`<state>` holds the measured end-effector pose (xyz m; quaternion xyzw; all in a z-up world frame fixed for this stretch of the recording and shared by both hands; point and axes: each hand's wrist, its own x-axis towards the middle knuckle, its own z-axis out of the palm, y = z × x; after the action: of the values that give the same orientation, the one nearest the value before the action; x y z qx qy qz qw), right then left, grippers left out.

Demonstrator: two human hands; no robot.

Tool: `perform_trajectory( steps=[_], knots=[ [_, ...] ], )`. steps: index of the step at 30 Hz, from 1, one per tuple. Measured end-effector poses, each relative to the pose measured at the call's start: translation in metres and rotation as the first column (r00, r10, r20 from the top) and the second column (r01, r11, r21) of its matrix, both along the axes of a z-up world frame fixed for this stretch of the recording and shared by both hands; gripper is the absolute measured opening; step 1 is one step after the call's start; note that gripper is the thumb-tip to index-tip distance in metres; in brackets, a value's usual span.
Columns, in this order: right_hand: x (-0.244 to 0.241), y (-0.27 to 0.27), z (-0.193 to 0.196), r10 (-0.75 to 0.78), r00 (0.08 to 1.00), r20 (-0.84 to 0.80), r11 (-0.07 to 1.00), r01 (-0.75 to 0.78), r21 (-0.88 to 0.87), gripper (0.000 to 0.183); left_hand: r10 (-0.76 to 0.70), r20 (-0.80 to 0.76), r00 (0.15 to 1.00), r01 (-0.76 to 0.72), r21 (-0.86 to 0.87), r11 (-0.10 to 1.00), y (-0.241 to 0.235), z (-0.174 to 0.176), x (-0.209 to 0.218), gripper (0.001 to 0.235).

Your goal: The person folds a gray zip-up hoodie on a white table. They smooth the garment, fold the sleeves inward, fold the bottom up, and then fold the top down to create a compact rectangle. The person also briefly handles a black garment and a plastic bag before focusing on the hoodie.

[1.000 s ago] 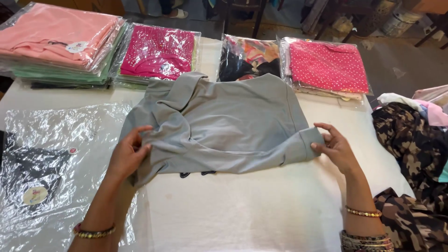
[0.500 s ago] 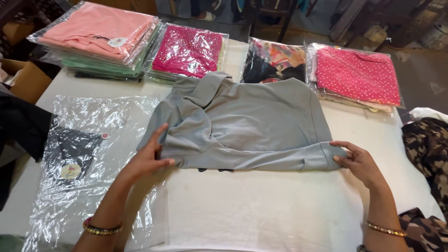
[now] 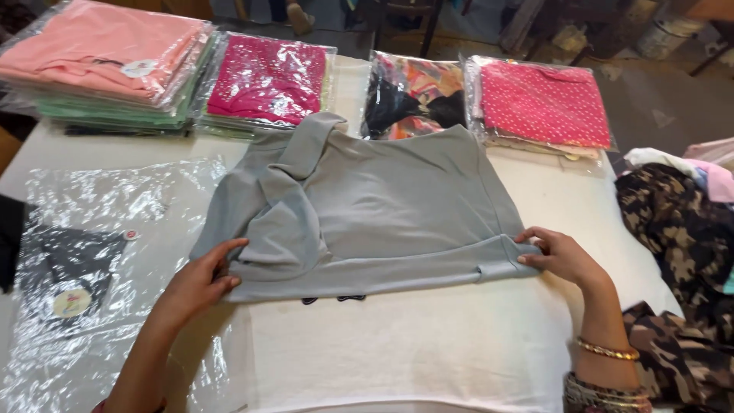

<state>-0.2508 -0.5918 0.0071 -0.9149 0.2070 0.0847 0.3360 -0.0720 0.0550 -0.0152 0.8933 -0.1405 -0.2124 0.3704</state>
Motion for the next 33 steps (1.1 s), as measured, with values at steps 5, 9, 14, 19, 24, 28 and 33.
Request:
perform_trajectory(
  steps=[5, 9, 14, 19, 24, 28, 33],
  knots=[
    [-0.002, 0.007, 0.009, -0.020, 0.999, -0.037, 0.997, 0.018, -0.072, 0.039, 0.029, 0.065, 0.997, -0.037, 0.138, 0.990, -0.002, 0.004, -0.001, 0.072],
    [0.004, 0.038, 0.039, -0.020, 0.997, 0.074, 0.934, 0.045, -0.354, 0.045, 0.052, 0.196, 0.979, -0.113, 0.315, 0.942, -0.019, 0.037, -0.001, 0.062],
    [0.031, 0.081, 0.030, 0.145, 0.915, 0.376, 0.883, 0.052, -0.467, 0.039, 0.117, 0.518, 0.847, -0.005, -0.213, 0.977, -0.068, 0.033, 0.058, 0.030],
    [0.044, 0.110, 0.003, 0.266, 0.852, 0.450, 0.905, -0.060, -0.422, 0.032, 0.238, 0.638, 0.733, -0.142, -0.199, 0.970, -0.126, -0.016, 0.168, 0.038],
    [0.042, 0.104, -0.010, 0.343, 0.763, 0.548, 0.901, -0.102, -0.423, 0.023, 0.314, 0.423, 0.850, -0.310, -0.080, 0.947, -0.174, -0.008, 0.204, 0.053],
    [0.043, 0.105, -0.009, 0.338, 0.762, 0.552, 0.903, -0.098, -0.417, 0.022, 0.295, 0.317, 0.901, -0.324, 0.041, 0.945, -0.188, 0.023, 0.196, 0.046],
    [0.043, 0.102, -0.011, 0.326, 0.775, 0.541, 0.908, -0.098, -0.407, 0.022, 0.387, 0.467, 0.795, -0.328, -0.205, 0.922, -0.230, 0.059, 0.135, 0.031]
  ],
)
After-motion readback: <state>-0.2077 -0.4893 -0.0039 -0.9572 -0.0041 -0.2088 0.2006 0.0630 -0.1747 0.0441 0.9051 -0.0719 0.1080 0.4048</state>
